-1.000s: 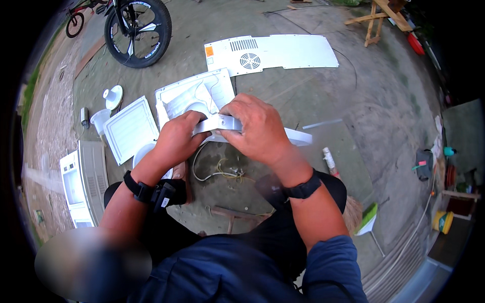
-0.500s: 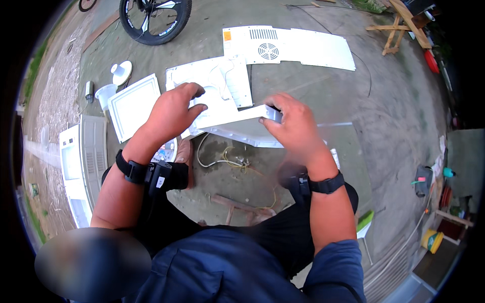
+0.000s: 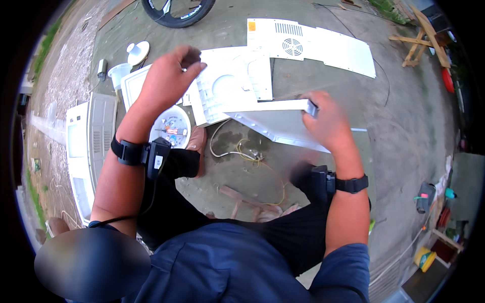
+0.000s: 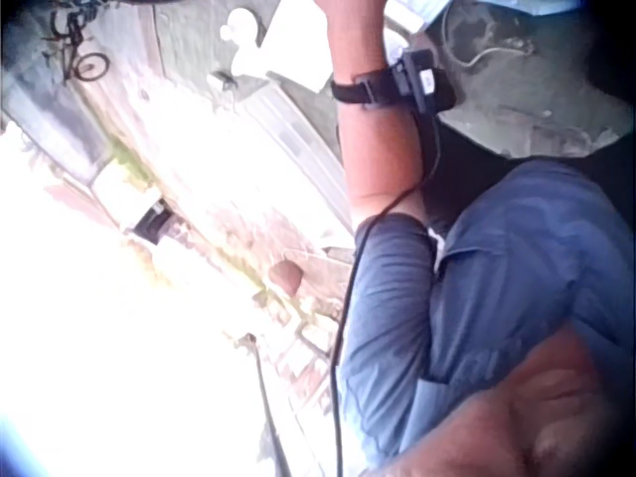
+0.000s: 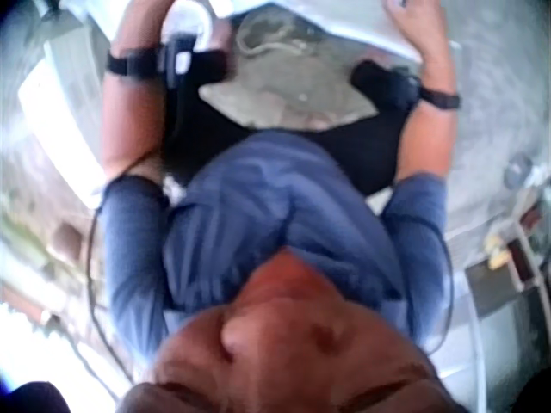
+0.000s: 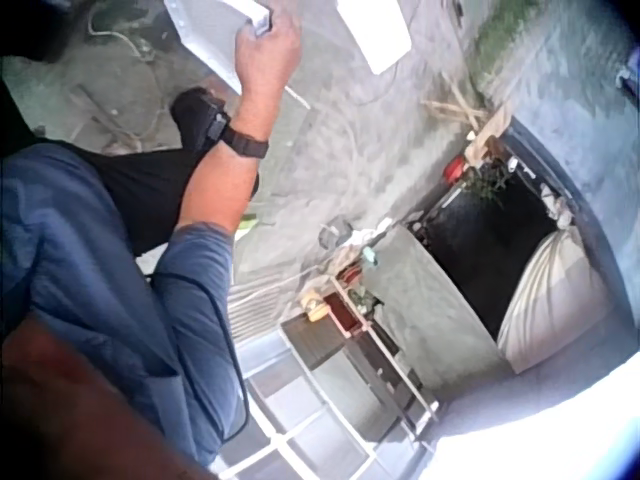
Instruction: The person uses a screwdriver to remove screws from a white plastic panel and a decorative glass panel, then detaches plastic trim pieces by hand.
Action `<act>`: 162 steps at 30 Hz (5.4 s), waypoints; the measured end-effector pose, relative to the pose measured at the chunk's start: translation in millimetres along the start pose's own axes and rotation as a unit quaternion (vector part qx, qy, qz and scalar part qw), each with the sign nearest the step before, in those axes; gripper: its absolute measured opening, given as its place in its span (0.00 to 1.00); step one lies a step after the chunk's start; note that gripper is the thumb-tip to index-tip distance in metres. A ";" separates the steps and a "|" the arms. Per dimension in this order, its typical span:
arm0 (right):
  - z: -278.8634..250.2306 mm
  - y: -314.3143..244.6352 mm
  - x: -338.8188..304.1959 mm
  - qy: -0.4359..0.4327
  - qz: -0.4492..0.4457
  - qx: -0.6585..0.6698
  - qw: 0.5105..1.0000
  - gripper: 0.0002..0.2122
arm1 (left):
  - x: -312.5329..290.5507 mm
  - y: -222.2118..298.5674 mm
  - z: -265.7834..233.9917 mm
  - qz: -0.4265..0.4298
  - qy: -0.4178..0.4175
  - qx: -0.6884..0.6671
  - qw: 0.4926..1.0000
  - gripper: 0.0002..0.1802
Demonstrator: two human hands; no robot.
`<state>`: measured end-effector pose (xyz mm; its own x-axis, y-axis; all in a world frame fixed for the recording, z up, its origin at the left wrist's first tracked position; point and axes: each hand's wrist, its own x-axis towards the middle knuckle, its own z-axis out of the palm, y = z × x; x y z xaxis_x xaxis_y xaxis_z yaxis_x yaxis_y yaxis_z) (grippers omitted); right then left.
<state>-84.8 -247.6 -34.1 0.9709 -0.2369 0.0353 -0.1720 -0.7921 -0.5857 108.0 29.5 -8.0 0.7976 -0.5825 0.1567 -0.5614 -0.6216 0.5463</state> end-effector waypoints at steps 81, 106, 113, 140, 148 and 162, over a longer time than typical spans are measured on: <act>33.7 -6.4 -35.6 -0.051 -0.069 0.060 0.994 0.14 | -53.2 39.1 52.2 0.062 -0.317 -0.070 0.944 0.33; 7.4 25.6 -49.4 -0.042 -0.005 -0.037 0.998 0.13 | -70.4 43.2 122.0 0.154 -0.186 -0.078 0.967 0.20; 10.3 10.4 -41.5 -0.078 -0.026 0.010 0.997 0.13 | -69.6 49.6 112.7 0.158 -0.170 -0.130 0.964 0.21; 10.0 96.7 -34.8 0.222 0.346 0.458 0.788 0.09 | -71.7 20.3 100.3 0.136 -0.191 -0.158 0.959 0.19; -43.3 176.7 -62.7 0.352 0.325 0.252 0.841 0.17 | -74.4 3.5 98.9 0.113 -0.181 -0.161 0.964 0.16; 57.6 111.8 -78.9 0.048 0.406 0.129 0.903 0.39 | -112.7 47.8 99.4 0.241 -0.193 -0.136 0.941 0.28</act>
<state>-171.1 -285.0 -149.0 0.5213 -0.7380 -0.4285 -0.7644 -0.1805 -0.6190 -30.7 13.3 -81.4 0.2952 -0.9423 0.1578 -0.7183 -0.1100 0.6870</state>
